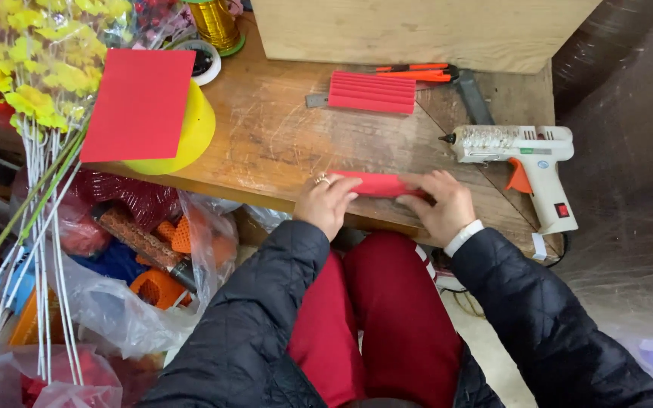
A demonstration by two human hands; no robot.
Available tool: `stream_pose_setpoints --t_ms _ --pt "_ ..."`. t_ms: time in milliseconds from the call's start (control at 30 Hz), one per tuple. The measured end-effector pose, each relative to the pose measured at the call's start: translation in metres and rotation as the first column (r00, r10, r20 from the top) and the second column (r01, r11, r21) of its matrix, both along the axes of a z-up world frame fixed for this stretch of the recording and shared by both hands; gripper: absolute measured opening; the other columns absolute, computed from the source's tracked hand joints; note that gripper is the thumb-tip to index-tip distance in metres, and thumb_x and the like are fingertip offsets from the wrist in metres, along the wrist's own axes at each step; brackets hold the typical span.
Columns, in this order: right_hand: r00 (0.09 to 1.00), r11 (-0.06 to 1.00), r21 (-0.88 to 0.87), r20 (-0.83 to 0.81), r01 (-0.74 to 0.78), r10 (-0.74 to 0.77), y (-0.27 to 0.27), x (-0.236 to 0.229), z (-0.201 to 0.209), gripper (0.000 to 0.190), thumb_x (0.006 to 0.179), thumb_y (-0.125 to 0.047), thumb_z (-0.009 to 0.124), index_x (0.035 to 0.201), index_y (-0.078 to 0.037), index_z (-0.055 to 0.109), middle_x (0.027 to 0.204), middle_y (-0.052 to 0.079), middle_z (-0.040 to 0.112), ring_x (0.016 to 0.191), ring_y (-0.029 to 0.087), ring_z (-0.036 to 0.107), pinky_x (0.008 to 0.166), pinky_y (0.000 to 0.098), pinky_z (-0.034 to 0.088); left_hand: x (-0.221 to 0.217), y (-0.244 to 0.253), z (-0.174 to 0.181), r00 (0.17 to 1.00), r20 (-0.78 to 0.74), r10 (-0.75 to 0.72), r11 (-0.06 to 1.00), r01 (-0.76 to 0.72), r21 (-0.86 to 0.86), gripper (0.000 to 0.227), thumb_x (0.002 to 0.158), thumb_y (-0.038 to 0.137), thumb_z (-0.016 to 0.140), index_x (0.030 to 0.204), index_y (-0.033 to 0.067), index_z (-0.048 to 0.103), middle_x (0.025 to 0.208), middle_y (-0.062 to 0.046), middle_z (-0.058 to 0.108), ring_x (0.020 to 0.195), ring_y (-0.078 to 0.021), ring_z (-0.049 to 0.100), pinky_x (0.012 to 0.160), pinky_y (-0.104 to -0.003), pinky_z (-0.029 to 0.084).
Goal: Folding a red paper strip into an accordion shape to create a decorative fan.
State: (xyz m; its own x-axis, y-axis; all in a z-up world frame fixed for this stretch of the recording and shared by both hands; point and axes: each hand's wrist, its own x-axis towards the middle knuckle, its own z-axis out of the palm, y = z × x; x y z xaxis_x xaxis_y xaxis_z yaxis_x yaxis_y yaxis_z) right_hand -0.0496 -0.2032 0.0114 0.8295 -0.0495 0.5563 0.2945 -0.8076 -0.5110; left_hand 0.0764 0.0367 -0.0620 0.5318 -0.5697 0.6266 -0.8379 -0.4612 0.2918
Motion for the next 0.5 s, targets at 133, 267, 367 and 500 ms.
stream_pose_setpoints --t_ms 133,267,367,500 --pt "0.99 0.985 0.163 -0.135 0.052 -0.029 -0.003 0.002 0.001 0.03 0.085 -0.019 0.089 0.114 -0.017 0.081 0.096 0.006 0.075 0.092 0.028 0.073 0.083 0.041 0.059 0.012 -0.005 -0.01 0.986 -0.163 -0.044 0.997 0.034 -0.067 0.019 0.103 0.046 0.058 0.115 0.0401 0.072 0.096 0.009 0.067 0.094 -0.0212 0.07 0.088 -0.036 0.056" --pt "0.989 0.986 0.16 -0.15 0.043 -0.018 -0.004 0.0 0.006 0.025 0.087 -0.017 0.087 0.111 -0.022 0.082 0.094 0.004 0.072 0.09 0.027 0.073 0.08 0.0387 0.059 0.013 -0.002 -0.002 0.949 -0.295 -0.114 0.984 0.068 -0.162 0.015 0.099 0.042 0.069 0.11 0.0365 0.077 0.099 0.005 0.071 0.097 -0.0252 0.071 0.089 -0.038 0.058" --pt "0.99 0.982 0.185 -0.141 0.045 -0.019 -0.008 0.002 0.003 0.024 0.086 -0.017 0.088 0.11 -0.021 0.082 0.097 0.002 0.072 0.091 0.024 0.073 0.081 0.0369 0.058 0.013 -0.001 -0.002 0.925 -0.358 -0.125 0.979 0.057 -0.194 0.014 0.097 0.039 0.074 0.109 0.0355 0.08 0.101 0.003 0.072 0.099 -0.0257 0.071 0.091 -0.038 0.058" --pt "0.986 0.975 0.209 -0.162 0.082 -0.048 -0.009 0.003 0.002 0.024 0.085 -0.02 0.09 0.107 -0.018 0.08 0.095 0.003 0.069 0.083 0.022 0.072 0.072 0.033 0.059 0.015 -0.001 -0.003 0.915 -0.384 -0.124 0.978 0.048 -0.203 0.015 0.096 0.037 0.076 0.109 0.0329 0.082 0.103 0.002 0.072 0.1 -0.0259 0.071 0.091 -0.038 0.058"
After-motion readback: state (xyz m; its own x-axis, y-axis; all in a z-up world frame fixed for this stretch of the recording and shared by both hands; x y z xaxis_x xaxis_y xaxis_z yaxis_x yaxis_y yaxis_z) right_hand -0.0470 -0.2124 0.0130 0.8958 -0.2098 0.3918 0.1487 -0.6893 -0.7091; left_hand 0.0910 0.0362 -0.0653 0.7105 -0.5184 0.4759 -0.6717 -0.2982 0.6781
